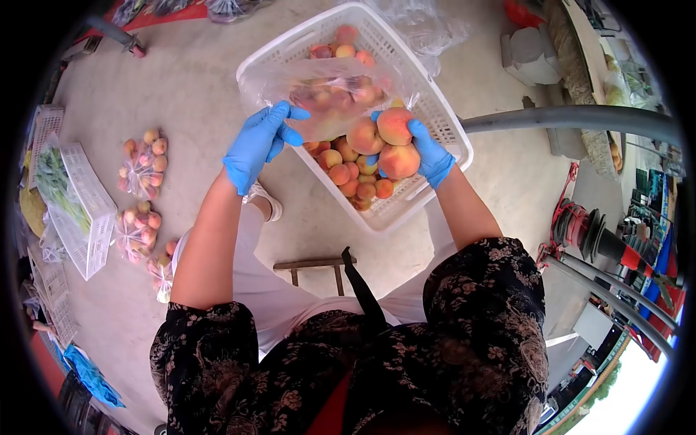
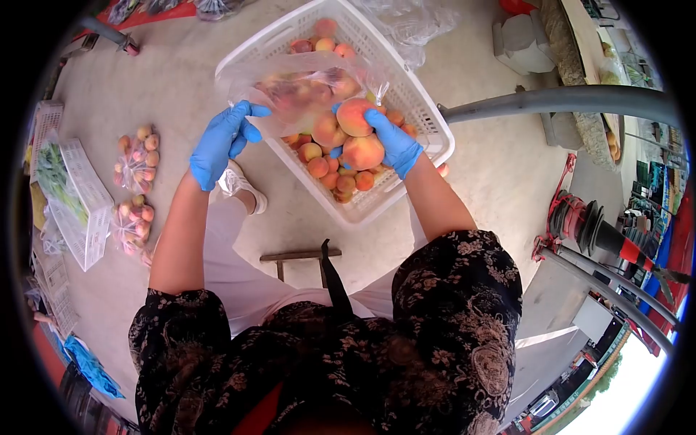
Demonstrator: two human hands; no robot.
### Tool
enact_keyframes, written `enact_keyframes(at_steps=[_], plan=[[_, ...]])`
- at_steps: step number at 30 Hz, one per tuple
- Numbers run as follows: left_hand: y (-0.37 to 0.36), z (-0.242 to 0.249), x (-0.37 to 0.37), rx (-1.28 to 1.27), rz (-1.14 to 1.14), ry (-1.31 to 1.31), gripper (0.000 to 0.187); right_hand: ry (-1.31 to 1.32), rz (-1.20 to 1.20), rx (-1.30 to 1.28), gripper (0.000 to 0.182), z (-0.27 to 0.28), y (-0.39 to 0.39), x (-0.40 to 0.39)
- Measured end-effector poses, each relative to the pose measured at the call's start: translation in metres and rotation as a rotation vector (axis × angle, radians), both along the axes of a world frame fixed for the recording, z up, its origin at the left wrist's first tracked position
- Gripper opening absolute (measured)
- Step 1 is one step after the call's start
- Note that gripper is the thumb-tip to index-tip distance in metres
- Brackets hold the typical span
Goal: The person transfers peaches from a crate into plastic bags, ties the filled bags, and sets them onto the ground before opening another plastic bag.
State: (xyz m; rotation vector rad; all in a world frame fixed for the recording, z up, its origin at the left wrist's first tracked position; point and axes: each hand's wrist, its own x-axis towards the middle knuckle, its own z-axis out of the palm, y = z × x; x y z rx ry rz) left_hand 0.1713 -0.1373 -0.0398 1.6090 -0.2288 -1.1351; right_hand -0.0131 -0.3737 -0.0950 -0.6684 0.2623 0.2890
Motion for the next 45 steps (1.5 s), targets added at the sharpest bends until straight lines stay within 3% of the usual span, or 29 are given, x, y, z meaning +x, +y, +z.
enact_keyframes(at_steps=[4, 6, 9, 12, 13, 16, 18, 20, 22, 24, 26, 28, 31, 34, 37, 39, 41, 44, 45], plan=[[0.002, 0.009, -0.002, -0.043, -0.03, 0.019, 0.038, 0.179, -0.201, -0.068, 0.058, -0.016, 0.034, 0.096], [0.002, 0.015, -0.001, -0.04, -0.053, 0.04, 0.037, 0.141, -0.351, -0.562, 0.073, -0.095, 0.034, 0.145], [0.005, 0.02, 0.009, -0.089, -0.013, 0.085, 0.036, 0.504, 0.105, -1.816, 0.06, -0.109, 0.038, 0.168], [0.007, 0.012, 0.026, -0.118, 0.15, 0.07, 0.032, 0.551, 0.114, -1.787, 0.078, -0.113, 0.021, 0.154], [0.003, 0.01, 0.03, -0.174, 0.232, 0.081, 0.031, 0.391, 0.158, -1.948, 0.073, -0.105, 0.014, 0.151], [0.0, -0.001, 0.032, -0.287, 0.437, 0.178, 0.03, 0.278, 0.363, -1.503, 0.06, -0.039, -0.008, 0.15], [-0.005, -0.008, 0.035, -0.345, 0.508, 0.294, 0.03, 0.044, 0.282, -1.098, 0.044, -0.052, -0.032, 0.14], [-0.008, -0.012, 0.029, -0.306, 0.489, 0.284, 0.03, -0.006, 0.32, -1.023, 0.034, 0.023, -0.033, 0.101], [-0.005, -0.015, 0.02, -0.282, 0.445, 0.282, 0.031, 0.023, 0.403, -0.79, 0.033, 0.056, -0.051, 0.058], [-0.002, -0.016, 0.019, -0.285, 0.362, 0.282, 0.032, 0.306, 0.364, -0.895, 0.033, 0.023, -0.07, 0.024], [-0.003, -0.014, 0.015, -0.295, 0.319, 0.234, 0.029, 0.411, 0.393, -1.51, 0.034, -0.076, -0.082, -0.011], [-0.004, -0.014, 0.015, -0.289, 0.289, 0.201, 0.028, 0.542, 0.544, -2.026, 0.036, -0.113, -0.056, -0.031], [-0.007, -0.013, 0.013, -0.251, 0.275, 0.191, 0.028, 0.595, 0.293, -2.231, 0.039, -0.179, -0.039, -0.052], [-0.008, -0.012, 0.016, -0.221, 0.281, 0.186, 0.028, 0.542, 0.209, -2.076, 0.033, -0.223, -0.06, -0.052], [-0.01, -0.008, 0.019, -0.208, 0.296, 0.188, 0.029, 0.58, -0.031, -1.371, 0.019, -0.215, -0.081, -0.049], [-0.012, -0.004, 0.014, -0.178, 0.321, 0.194, 0.03, 0.543, 0.23, -1.153, 0.023, -0.23, -0.102, -0.026], [-0.008, -0.004, 0.01, -0.181, 0.287, 0.185, 0.03, 0.053, 0.713, -2.254, 0.044, -0.29, -0.067, -0.033], [-0.005, -0.006, 0.012, -0.186, 0.279, 0.169, 0.029, 0.607, 0.318, -1.753, 0.061, -0.174, 0.015, 0.006], [-0.003, -0.008, 0.012, -0.18, 0.282, 0.172, 0.029, 0.548, 0.277, -1.835, 0.046, -0.174, 0.02, 0.009]])
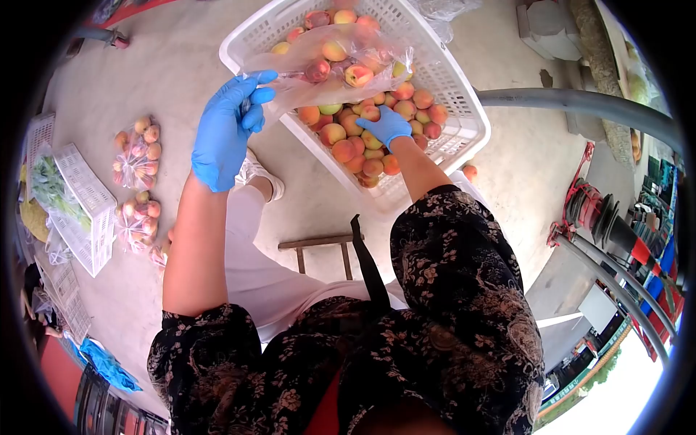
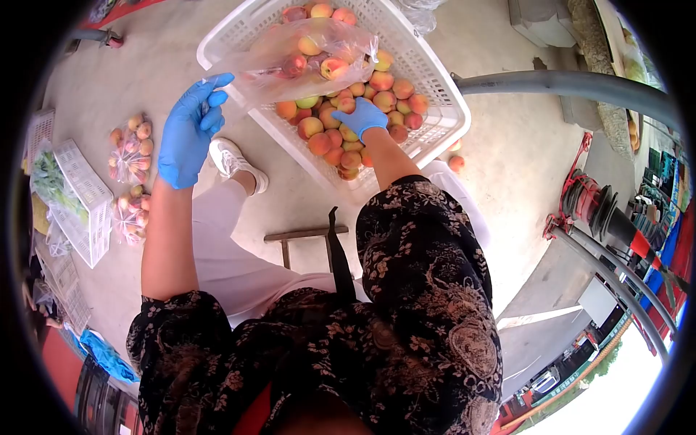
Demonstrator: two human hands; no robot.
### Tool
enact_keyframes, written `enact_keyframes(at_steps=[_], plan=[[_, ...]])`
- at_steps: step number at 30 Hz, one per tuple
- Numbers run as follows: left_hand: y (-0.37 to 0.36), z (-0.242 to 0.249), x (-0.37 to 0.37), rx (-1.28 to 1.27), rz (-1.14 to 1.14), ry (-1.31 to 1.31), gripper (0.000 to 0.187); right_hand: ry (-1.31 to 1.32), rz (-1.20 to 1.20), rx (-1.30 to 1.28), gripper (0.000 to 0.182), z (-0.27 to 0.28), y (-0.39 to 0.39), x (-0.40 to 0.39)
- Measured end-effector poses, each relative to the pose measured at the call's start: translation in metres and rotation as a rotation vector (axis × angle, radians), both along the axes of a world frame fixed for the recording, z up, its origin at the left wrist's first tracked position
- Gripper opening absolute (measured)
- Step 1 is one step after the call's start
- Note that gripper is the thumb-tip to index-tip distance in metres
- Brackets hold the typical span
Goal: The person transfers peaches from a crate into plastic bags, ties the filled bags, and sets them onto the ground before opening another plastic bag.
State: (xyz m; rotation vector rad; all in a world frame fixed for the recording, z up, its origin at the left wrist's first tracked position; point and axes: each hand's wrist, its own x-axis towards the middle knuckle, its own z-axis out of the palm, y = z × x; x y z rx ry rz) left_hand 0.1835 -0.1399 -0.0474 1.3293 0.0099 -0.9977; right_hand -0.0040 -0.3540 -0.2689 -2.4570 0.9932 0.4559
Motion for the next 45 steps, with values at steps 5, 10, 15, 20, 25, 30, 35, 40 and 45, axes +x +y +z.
enact_keyframes(at_steps=[5, 10, 15, 20, 25, 30, 35, 40, 45], plan=[[0.007, 0.001, 0.002, 0.008, -0.013, -0.001, 0.03, 0.251, -0.363, 0.871, 0.059, 0.053, -0.005, 0.01], [0.016, 0.0, 0.004, 0.007, -0.037, -0.004, 0.029, 0.282, -0.828, 1.567, 0.083, 0.04, 0.026, -0.01], [0.016, 0.003, -0.003, 0.023, -0.053, -0.013, 0.028, 0.17, -1.072, 1.492, 0.083, 0.045, 0.052, 0.012], [0.014, 0.002, -0.002, 0.01, -0.069, -0.025, 0.026, 0.122, -0.422, 1.397, 0.069, 0.034, 0.027, -0.002], [0.018, 0.002, -0.006, -0.002, -0.07, -0.018, 0.027, -0.714, -0.71, 1.558, 0.048, 0.13, 0.017, 0.025], [0.011, 0.005, -0.004, -0.143, 0.013, 0.088, 0.032, -0.521, -0.636, 1.377, 0.047, 0.112, 0.016, 0.123], [0.009, 0.012, 0.0, -0.251, 0.106, 0.195, 0.035, -0.259, -0.594, 0.953, 0.055, 0.062, 0.012, 0.143], [0.015, 0.007, 0.004, -0.136, 0.102, 0.22, 0.034, -0.259, -0.419, 1.099, 0.047, 0.101, -0.022, 0.064], [0.019, 0.01, -0.007, -0.109, 0.036, 0.154, 0.034, 0.062, -0.09, 0.58, 0.062, 0.039, 0.028, 0.017]])
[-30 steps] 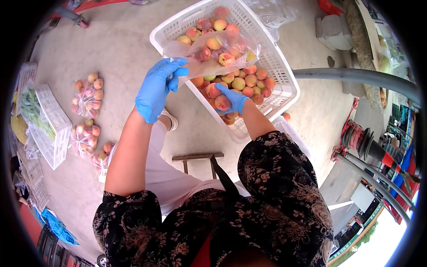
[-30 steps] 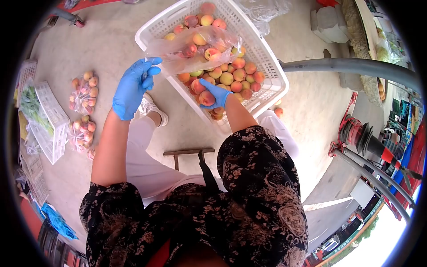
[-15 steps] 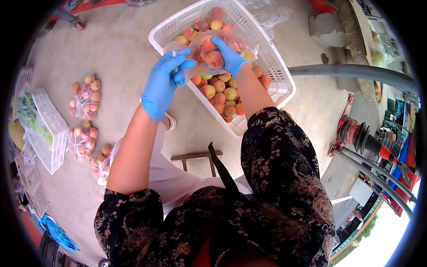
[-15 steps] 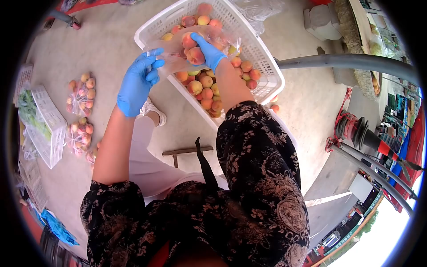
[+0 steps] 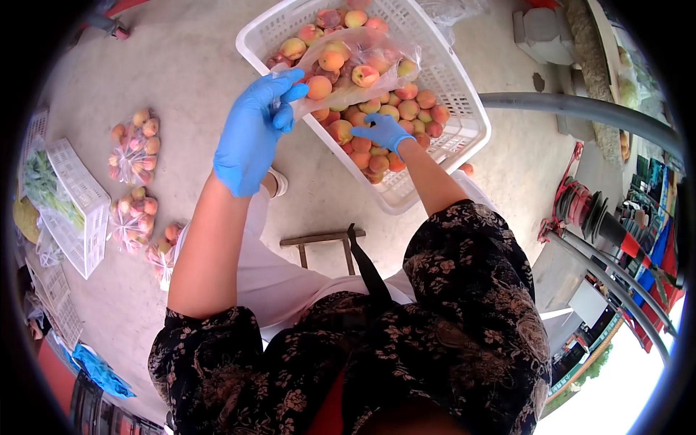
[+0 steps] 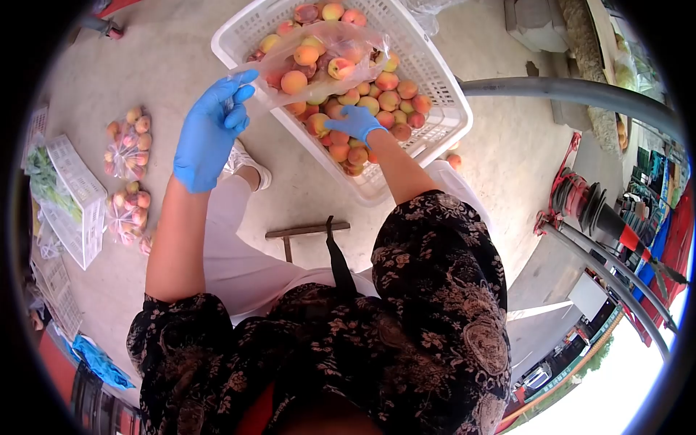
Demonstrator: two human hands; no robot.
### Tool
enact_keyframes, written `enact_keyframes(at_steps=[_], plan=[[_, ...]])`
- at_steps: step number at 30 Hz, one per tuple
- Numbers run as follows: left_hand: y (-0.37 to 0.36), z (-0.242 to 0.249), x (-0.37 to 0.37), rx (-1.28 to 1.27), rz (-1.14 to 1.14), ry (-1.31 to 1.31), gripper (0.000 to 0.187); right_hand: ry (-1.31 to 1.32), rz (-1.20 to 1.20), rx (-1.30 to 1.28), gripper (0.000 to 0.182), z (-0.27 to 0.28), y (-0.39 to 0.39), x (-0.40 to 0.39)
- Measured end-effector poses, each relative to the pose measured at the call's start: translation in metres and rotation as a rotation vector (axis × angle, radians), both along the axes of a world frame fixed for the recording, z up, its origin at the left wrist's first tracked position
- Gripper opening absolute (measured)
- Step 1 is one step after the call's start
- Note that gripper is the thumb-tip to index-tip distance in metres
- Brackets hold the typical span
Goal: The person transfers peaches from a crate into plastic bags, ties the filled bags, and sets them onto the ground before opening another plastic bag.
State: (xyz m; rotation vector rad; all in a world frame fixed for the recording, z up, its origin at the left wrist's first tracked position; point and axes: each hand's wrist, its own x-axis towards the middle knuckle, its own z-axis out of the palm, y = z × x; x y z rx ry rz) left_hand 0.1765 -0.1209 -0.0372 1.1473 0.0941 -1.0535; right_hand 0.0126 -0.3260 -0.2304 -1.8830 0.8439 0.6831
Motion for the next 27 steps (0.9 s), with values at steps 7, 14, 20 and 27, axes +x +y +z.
enact_keyframes(at_steps=[7, 14, 20, 27], plan=[[-0.003, -0.003, 0.005, 0.025, -0.006, -0.012, 0.034, 0.18, 0.386, -0.102, 0.081, -0.019, 0.016, 0.039], [-0.008, 0.002, 0.007, 0.059, -0.005, -0.013, 0.034, 0.078, 0.297, -0.314, 0.076, -0.005, 0.028, 0.024], [0.0, -0.006, 0.006, 0.059, -0.002, -0.006, 0.033, -0.227, -0.535, 0.496, 0.069, -0.002, -0.016, -0.033], [-0.006, -0.008, 0.0, 0.013, -0.026, -0.034, 0.028, -0.648, -0.438, 0.675, 0.078, 0.071, -0.03, 0.051]])
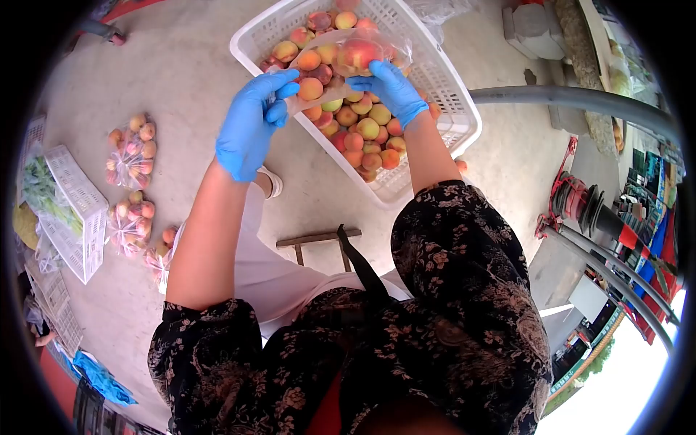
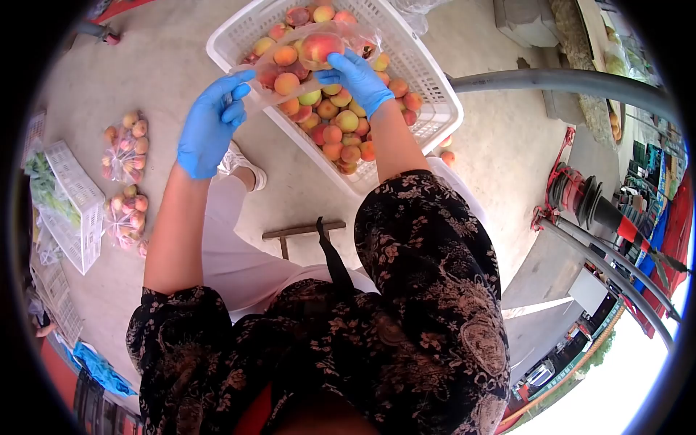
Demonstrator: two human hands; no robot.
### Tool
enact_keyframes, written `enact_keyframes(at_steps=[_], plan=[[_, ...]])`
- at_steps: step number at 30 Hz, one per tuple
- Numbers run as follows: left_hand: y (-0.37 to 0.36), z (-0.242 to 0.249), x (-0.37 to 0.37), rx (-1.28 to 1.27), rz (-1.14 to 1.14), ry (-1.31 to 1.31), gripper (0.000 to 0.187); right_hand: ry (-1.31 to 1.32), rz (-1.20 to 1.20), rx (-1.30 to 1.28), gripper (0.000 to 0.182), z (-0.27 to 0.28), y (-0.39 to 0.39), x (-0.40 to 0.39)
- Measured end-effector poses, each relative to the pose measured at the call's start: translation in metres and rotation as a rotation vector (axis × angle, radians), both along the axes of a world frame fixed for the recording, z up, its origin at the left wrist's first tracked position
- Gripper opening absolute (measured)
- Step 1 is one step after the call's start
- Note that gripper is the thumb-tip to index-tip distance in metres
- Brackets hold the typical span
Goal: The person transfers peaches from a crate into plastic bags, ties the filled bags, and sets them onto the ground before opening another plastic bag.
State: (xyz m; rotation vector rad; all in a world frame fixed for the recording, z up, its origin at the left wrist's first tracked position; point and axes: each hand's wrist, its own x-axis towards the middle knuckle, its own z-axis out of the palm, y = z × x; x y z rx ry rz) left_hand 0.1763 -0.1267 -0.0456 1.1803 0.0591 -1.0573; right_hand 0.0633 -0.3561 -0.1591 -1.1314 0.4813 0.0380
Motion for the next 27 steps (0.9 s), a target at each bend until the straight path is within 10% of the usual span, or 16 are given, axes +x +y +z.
enact_keyframes(at_steps=[5, 9, 13, 19, 23, 27], plan=[[-0.006, 0.001, 0.006, 0.003, 0.028, 0.017, 0.032, 0.323, 0.068, -0.747, 0.064, -0.037, 0.022, 0.046], [-0.004, 0.0, 0.007, 0.036, 0.068, 0.034, 0.031, 0.105, -0.157, -0.314, 0.05, -0.04, 0.011, 0.004], [0.0, -0.004, 0.005, 0.064, 0.061, 0.067, 0.03, 0.653, 0.393, -0.964, 0.048, -0.049, 0.02, -0.057], [-0.002, 0.0, 0.009, 0.057, 0.089, 0.048, 0.03, 0.818, 0.911, -1.265, 0.062, -0.113, 0.056, -0.061], [-0.004, 0.001, 0.014, 0.036, 0.098, 0.051, 0.029, 0.655, 0.866, -1.178, 0.063, -0.068, 0.042, -0.069], [-0.005, 0.001, 0.01, 0.06, 0.094, 0.06, 0.028, 0.303, 0.078, 0.048, 0.062, -0.084, 0.021, -0.101]])
